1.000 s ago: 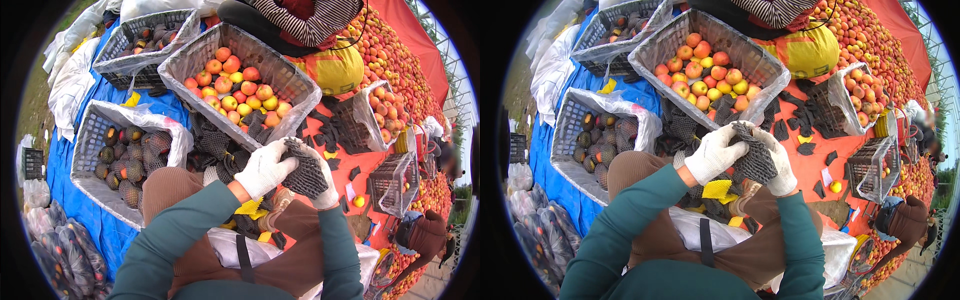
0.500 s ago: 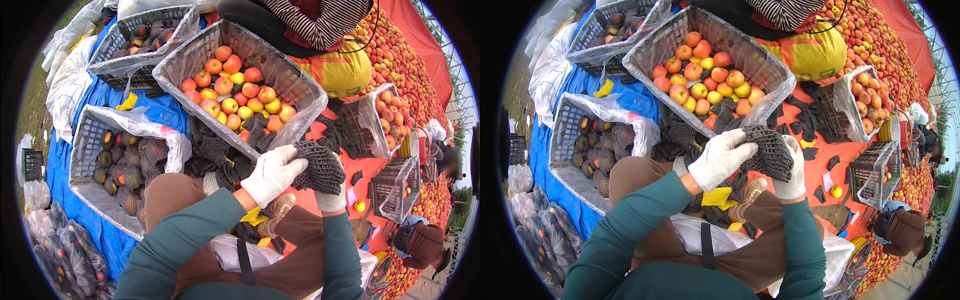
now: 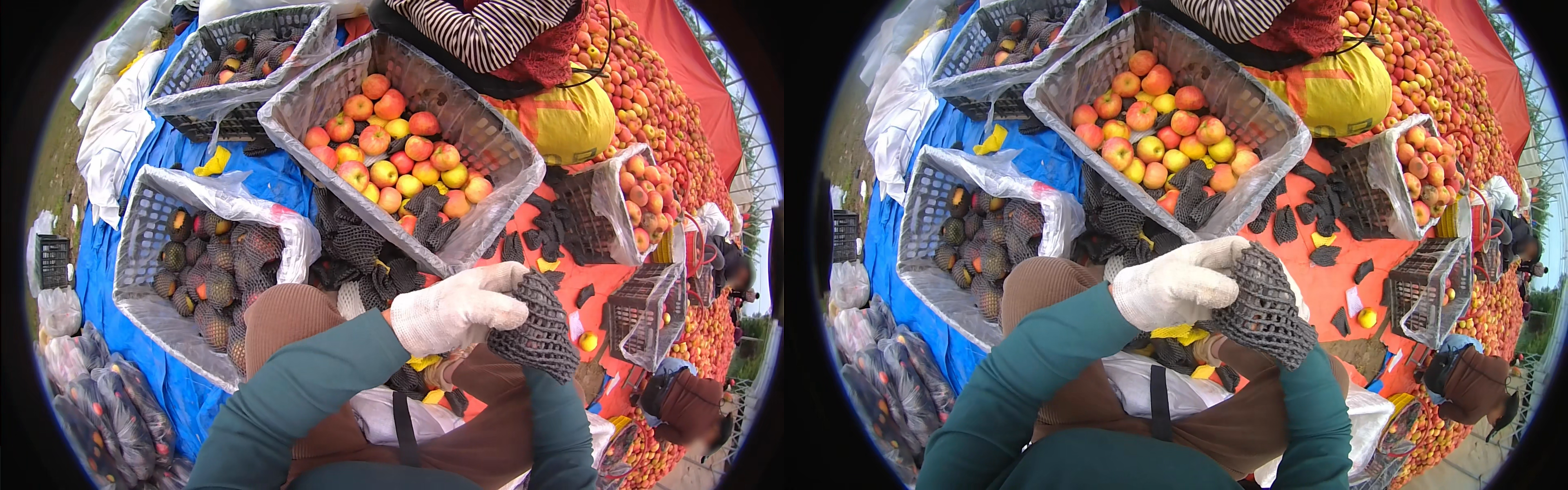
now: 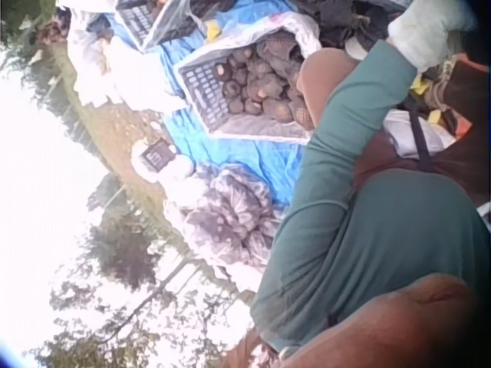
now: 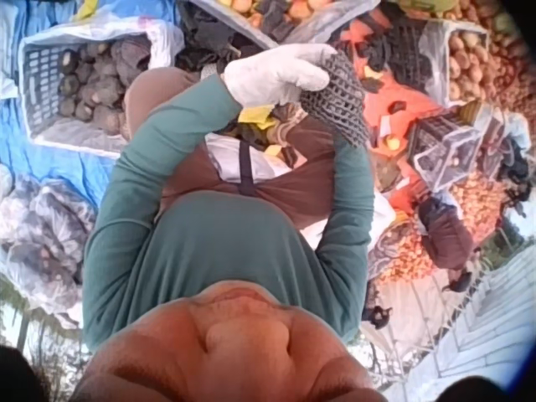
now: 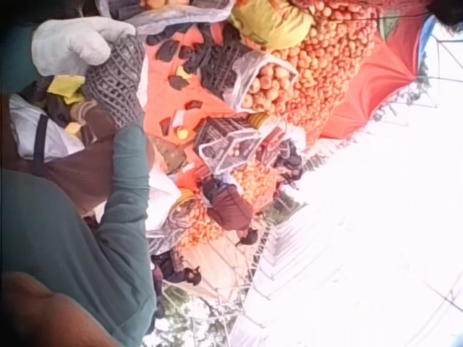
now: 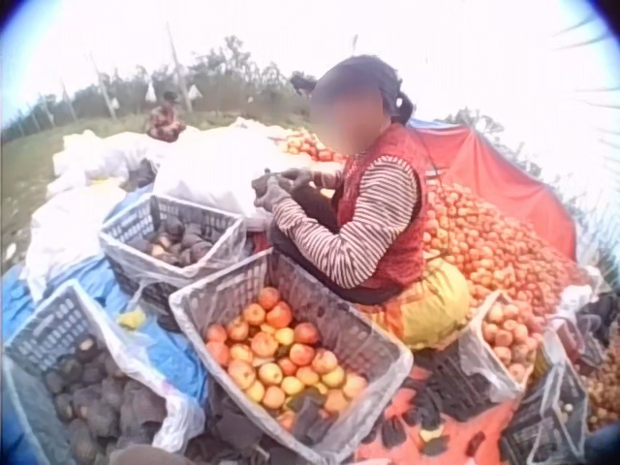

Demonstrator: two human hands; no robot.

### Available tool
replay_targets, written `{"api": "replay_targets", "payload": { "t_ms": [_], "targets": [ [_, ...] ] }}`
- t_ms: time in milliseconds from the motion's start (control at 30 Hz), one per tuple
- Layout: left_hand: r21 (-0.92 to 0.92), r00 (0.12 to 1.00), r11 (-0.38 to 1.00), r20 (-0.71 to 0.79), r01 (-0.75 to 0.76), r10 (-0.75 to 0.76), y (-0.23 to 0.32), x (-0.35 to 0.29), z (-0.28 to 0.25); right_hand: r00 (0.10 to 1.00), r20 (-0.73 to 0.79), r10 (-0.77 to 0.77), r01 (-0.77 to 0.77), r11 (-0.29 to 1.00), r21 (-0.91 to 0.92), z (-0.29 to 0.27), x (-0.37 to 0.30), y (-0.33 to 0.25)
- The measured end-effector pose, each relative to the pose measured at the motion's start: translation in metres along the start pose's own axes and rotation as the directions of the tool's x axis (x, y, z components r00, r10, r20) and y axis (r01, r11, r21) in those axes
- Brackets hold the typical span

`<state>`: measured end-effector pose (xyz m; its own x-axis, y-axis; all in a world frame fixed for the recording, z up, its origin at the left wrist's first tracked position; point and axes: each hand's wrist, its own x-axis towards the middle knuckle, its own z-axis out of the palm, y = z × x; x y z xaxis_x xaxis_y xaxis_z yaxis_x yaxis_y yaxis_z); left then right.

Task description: The person sits on a tarp and repeatedly picks apples from a crate, wraps each one in a foam net, and places the wrapped apple into a basket. The process is continuous and repetitive throughout the clip.

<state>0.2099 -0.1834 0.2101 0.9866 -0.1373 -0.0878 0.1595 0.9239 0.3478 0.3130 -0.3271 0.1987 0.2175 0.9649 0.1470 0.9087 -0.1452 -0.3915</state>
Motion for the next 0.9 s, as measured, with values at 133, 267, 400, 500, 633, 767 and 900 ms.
{"api": "replay_targets", "payload": {
  "t_ms": [133,267,400,500,633,767,900],
  "targets": [
    [0.061,0.997,0.997,-0.062,0.049,-0.045,-0.001,0.004,-0.013,0.946,0.150,0.286,-0.322,0.800,0.506,0.005,-0.007,0.017],
    [0.157,1.000,0.988,0.015,0.009,-0.011,0.000,0.006,-0.012,0.883,0.174,0.435,-0.037,-0.305,0.952,0.022,-0.021,0.037],
    [0.449,0.988,0.892,0.107,0.052,-0.112,-0.009,0.011,-0.015,0.837,0.219,0.502,0.156,-0.600,0.784,0.010,-0.007,0.030],
    [0.496,0.962,0.854,0.122,0.155,-0.245,-0.017,0.011,-0.012,0.910,0.140,0.389,0.147,-0.620,0.771,0.008,0.010,0.023],
    [0.565,0.924,0.808,0.196,0.168,-0.329,0.002,-0.002,-0.002,0.959,0.088,0.268,0.093,-0.594,0.799,0.011,0.014,0.032],
    [0.538,0.954,0.821,0.100,0.188,-0.284,0.013,-0.014,0.000,0.913,0.341,0.226,-0.155,-0.580,0.800,0.034,0.021,0.009],
    [0.374,0.966,0.900,0.039,0.224,-0.256,0.010,-0.022,-0.003,0.863,0.458,0.213,-0.257,-0.595,0.762,0.062,0.020,0.007]
  ]
}}
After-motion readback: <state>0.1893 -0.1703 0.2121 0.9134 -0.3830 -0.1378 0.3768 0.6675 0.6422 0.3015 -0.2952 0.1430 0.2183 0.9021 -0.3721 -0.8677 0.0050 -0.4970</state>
